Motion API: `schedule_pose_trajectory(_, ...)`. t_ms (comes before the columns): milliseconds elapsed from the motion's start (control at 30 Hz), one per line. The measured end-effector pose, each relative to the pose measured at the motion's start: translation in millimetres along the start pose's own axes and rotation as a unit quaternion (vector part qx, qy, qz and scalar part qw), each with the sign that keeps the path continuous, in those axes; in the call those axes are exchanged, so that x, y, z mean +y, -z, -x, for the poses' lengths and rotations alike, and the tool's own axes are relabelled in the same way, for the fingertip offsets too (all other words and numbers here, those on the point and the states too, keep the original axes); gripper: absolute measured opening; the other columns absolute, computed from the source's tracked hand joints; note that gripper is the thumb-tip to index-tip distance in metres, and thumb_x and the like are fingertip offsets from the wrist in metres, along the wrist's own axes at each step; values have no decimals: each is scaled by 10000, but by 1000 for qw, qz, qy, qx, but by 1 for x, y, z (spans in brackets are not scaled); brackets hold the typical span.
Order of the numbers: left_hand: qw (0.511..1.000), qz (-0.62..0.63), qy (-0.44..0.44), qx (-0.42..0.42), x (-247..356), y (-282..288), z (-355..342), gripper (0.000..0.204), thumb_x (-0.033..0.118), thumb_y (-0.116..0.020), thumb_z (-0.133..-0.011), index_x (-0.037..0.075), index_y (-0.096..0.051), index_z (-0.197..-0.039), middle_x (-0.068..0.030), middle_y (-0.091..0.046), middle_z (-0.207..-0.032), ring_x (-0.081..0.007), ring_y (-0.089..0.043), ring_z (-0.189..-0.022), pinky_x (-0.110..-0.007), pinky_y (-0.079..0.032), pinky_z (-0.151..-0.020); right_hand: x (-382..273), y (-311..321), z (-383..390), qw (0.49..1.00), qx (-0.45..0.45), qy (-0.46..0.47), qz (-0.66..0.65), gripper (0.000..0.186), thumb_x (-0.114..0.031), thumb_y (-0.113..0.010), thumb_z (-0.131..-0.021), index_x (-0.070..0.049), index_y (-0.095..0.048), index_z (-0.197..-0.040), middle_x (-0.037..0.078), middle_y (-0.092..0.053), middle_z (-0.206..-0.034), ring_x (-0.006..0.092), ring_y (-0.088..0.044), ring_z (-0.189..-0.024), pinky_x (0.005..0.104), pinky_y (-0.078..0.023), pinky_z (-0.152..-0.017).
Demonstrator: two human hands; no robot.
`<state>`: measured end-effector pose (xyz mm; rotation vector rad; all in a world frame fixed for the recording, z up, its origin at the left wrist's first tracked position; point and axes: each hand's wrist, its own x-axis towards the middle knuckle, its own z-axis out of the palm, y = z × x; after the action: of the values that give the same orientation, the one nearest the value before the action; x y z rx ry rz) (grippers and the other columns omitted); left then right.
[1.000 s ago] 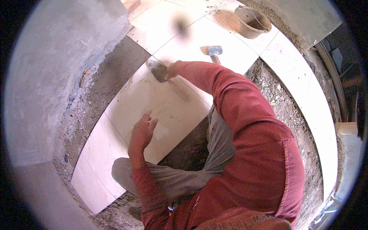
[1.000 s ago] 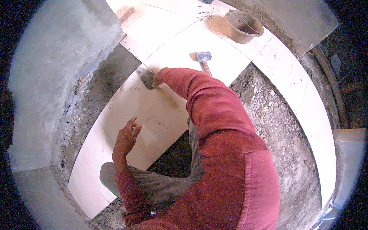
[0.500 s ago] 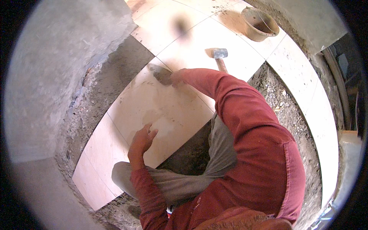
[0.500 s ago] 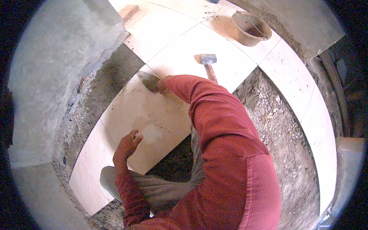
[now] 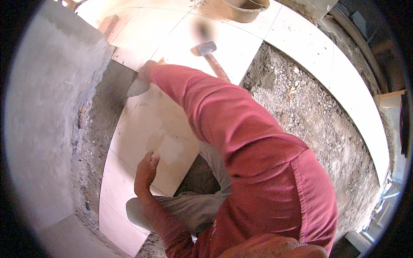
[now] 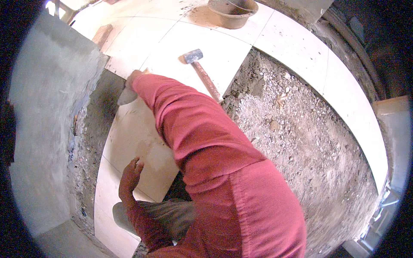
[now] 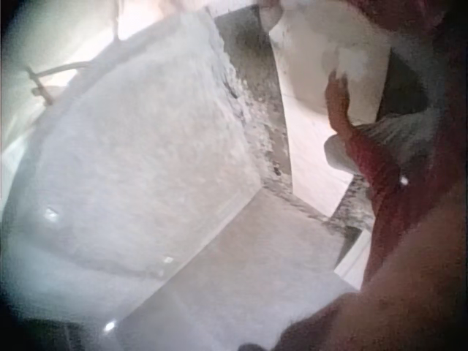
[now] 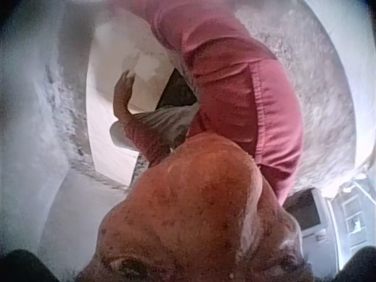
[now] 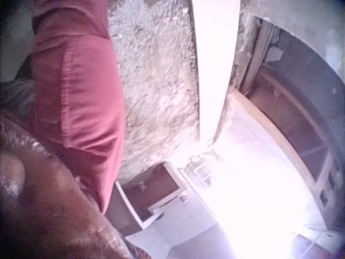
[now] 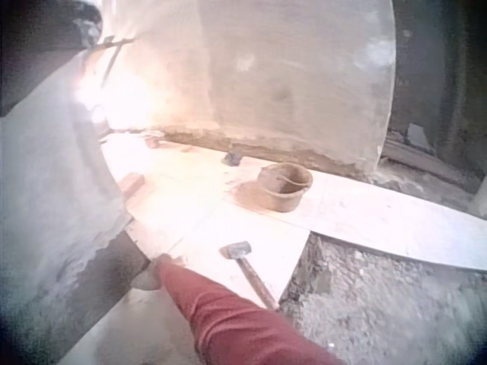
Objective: The person spreads mortar on the back of a tile and onto the floor using a trowel, places the tile onto the prepared surface, and taps it into place using a rubber mallet.
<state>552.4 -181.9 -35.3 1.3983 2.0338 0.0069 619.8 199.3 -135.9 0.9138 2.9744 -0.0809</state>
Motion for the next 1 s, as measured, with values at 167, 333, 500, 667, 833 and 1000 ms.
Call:
schedule_pose_trajectory(167, 992, 32, -40, -114, 19, -11, -23, 356, 295, -536, -944, 1, -668, -1097, -193, -708, -1060, -342, -678, -943, -412, -504, -876, 27, -6, -30, 987, -75, -139, -25, 273, -332, -696, -819, -228, -753, -1064, 20, -728, -1072, 257, -685, -1020, 476, -542, -794)
schedule_pose_trajectory(333, 996, -4, -61, -71, 9, 6, 14, 256, 169, -530, -896, 32, -686, -1046, -171, -721, -985, -324, -683, -887, -388, -516, -839, -58, 11, -39, 999, 23, -10, -45, 208, -272, -679, -829, -171, -773, -984, 57, -737, -1017, 280, -695, -964, 490, -542, -748)
schedule_pose_trajectory(500, 990, -6, -123, 75, -14, -4, 17, 324, 117, -513, -867, 65, -645, -1157, -182, -699, -1057, -340, -668, -986, -424, -509, -882, -73, 27, -37, 997, 22, 23, -70, 261, -294, -693, -792, -169, -766, -1009, 64, -732, -1027, 284, -692, -971, 472, -539, -770)
schedule_pose_trajectory(667, 998, -25, -46, 24, -2, 5, 28, 394, 149, -529, -868, 54, -595, -1245, -208, -677, -1120, -377, -645, -1054, -449, -496, -916, -65, 44, -20, 996, -76, 39, -25, 286, -309, -707, -749, -142, -769, -972, 85, -734, -975, 297, -699, -924, 458, -540, -745)
schedule_pose_trajectory(833, 997, 16, -75, 13, 10, -10, 12, 427, 253, -555, -898, 39, -584, -1266, -247, -665, -1127, -396, -636, -1058, -467, -484, -922, -21, 50, 21, 993, -115, 19, 21, 315, -299, -678, -751, -147, -762, -1014, 85, -733, -1016, 299, -701, -949, 456, -547, -756)
schedule_pose_trajectory(1000, 999, 9, -42, 15, 2, -4, 17, 452, 316, -587, -921, 53, -571, -1288, -229, -669, -1141, -381, -641, -1067, -453, -491, -929, -27, 52, 9, 987, -159, 3, 16, 381, -242, -727, -673, -130, -753, -1037, 87, -720, -1080, 297, -686, -1011, 472, -541, -790)
